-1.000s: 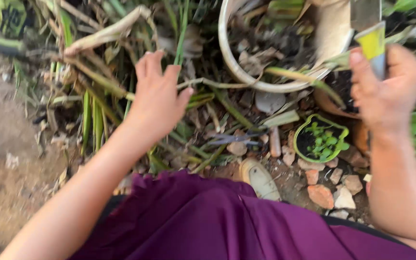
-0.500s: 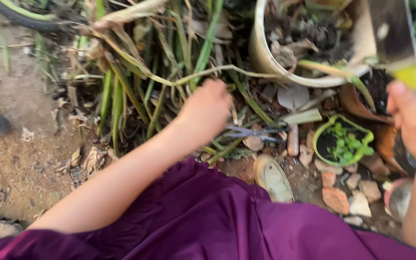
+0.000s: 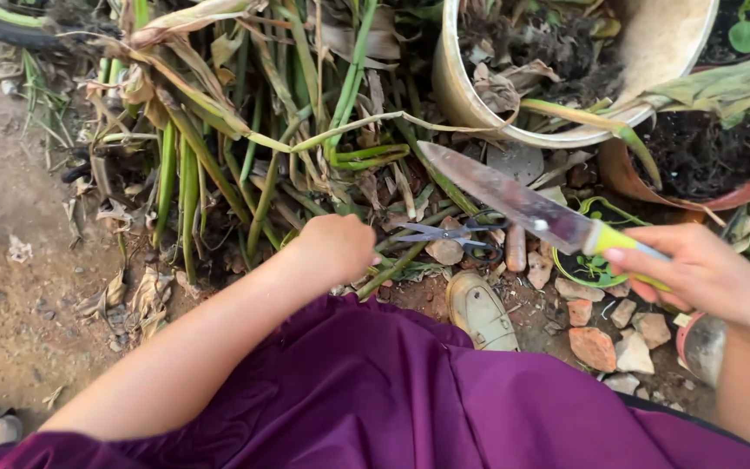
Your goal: Cutting long plant stems into smaller pieces using scissors and collecting them in a plastic bucket.
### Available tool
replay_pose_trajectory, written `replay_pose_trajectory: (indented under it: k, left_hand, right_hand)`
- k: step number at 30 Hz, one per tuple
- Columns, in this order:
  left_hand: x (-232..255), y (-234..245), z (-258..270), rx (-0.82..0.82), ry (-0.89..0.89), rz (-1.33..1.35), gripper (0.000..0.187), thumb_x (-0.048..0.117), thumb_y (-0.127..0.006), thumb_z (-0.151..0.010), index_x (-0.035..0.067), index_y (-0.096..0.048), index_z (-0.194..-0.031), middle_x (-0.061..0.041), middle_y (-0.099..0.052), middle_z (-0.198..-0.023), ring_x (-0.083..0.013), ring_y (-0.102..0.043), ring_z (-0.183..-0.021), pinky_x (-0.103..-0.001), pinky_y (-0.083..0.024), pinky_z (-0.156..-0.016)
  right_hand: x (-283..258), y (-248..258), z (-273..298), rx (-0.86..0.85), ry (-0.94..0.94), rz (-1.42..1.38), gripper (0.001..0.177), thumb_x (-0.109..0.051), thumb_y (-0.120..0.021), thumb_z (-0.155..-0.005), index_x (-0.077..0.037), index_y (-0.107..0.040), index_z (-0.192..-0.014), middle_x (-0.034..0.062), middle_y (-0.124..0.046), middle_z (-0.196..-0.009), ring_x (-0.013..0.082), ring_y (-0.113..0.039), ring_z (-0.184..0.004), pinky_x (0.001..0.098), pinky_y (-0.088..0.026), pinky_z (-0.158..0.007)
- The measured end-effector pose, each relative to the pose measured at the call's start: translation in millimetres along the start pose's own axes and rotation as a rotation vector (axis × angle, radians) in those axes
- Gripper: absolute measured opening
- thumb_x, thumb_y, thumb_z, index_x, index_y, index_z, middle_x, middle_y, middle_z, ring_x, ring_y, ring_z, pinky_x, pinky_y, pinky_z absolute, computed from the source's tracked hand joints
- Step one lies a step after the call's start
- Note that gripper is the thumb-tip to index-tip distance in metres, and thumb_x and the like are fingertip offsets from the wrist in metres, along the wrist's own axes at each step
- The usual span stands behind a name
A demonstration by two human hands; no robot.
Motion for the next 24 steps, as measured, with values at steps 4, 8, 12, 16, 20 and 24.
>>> replay_pose_trajectory:
  k: [4,8,12,16,20,24]
  left_hand:
    - [31.8,39.0,21.6,0.28,-0.178,0.048,0.045,0.046,-0.059,-0.103,0.004,-0.072,-0.095,-0.016,-0.074,-0.093,-0.0359,-0.072,-0.091,-0.046,-0.058,-0.079]
    - [32.0,43.4,15.0,0.546,-0.255,0.022,0.024,0.026,-0.065,-0.09,0.003,-0.071,-0.088,-0.015,-0.073,-0.087,-0.0347,-0.073,-0.086,-0.046,-0.059,-0.073]
    - [23.8,34.5,9.1,0.52,-0.218,0.031,0.027,0.029,-0.065,-0.095,0.002,-0.068,-0.095,-0.015,-0.074,-0.087,-0.0346,-0.073,-0.086,-0.046,-0.059,-0.074]
    - [13.3,37.5,13.1,0.438,-0.139,0.054,0.044,0.039,-0.065,-0.094,-0.004,-0.062,-0.103,-0.018,-0.072,-0.089,-0.0367,-0.072,-0.085,-0.047,-0.059,-0.071]
    - [0.0,46.6,18.1,0.415,-0.088,0.123,0.044,0.042,-0.059,-0.101,-0.002,-0.065,-0.102,-0.02,-0.073,-0.091,-0.0388,-0.071,-0.09,-0.049,-0.058,-0.076]
    - [13.6,18.1,-8.0,0.155,-0.082,0.234,0.046,0.043,-0.055,-0.103,0.0,-0.071,-0.105,-0.021,-0.072,-0.103,-0.036,-0.073,-0.096,-0.046,-0.059,-0.086]
  right_hand:
    - [-22.5,-21.6,-25.1,-0.032,0.036,0.011,0.037,-0.041,-0.066,-0.093,-0.006,-0.068,-0.082,0.0052,-0.058,-0.051,0.0112,-0.039,-0.036,0.0302,-0.028,-0.035]
    - [-26.5,-40.6,-76.1,0.154,0.287,0.351,0.044,-0.045,-0.065,-0.097,-0.003,-0.069,-0.086,0.0147,-0.062,-0.062,0.025,-0.053,-0.052,0.0391,-0.043,-0.052]
    - [-19.5,-49.6,-118.6,0.45,0.688,0.604,0.038,-0.039,-0.066,-0.1,-0.001,-0.072,-0.102,0.0213,-0.07,-0.097,0.0425,-0.065,-0.081,0.0514,-0.053,-0.069]
    - [-23.4,-66.7,-112.6,0.577,0.555,0.748,0.03,-0.031,-0.067,-0.098,-0.002,-0.072,-0.103,0.0206,-0.064,-0.102,0.0412,-0.065,-0.083,0.0522,-0.054,-0.074]
    - [-31.8,-113.1,-106.5,0.607,0.8,0.954,0.019,-0.018,-0.064,-0.091,-0.003,-0.068,-0.101,0.0158,-0.061,-0.108,0.0333,-0.059,-0.101,0.0444,-0.05,-0.089]
    - [-27.6,-167.3,-111.2,0.484,0.958,1.1,0.035,-0.01,-0.066,-0.074,0.001,-0.062,-0.108,0.0133,-0.057,-0.108,0.0295,-0.056,-0.105,0.0464,-0.048,-0.097]
Point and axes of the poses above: each hand's wrist, its own z-axis away from the middle knuckle, its own y-axis out of the back of the hand, x = y × z, the point moved 6 cm from there along -z, towards the middle knuckle
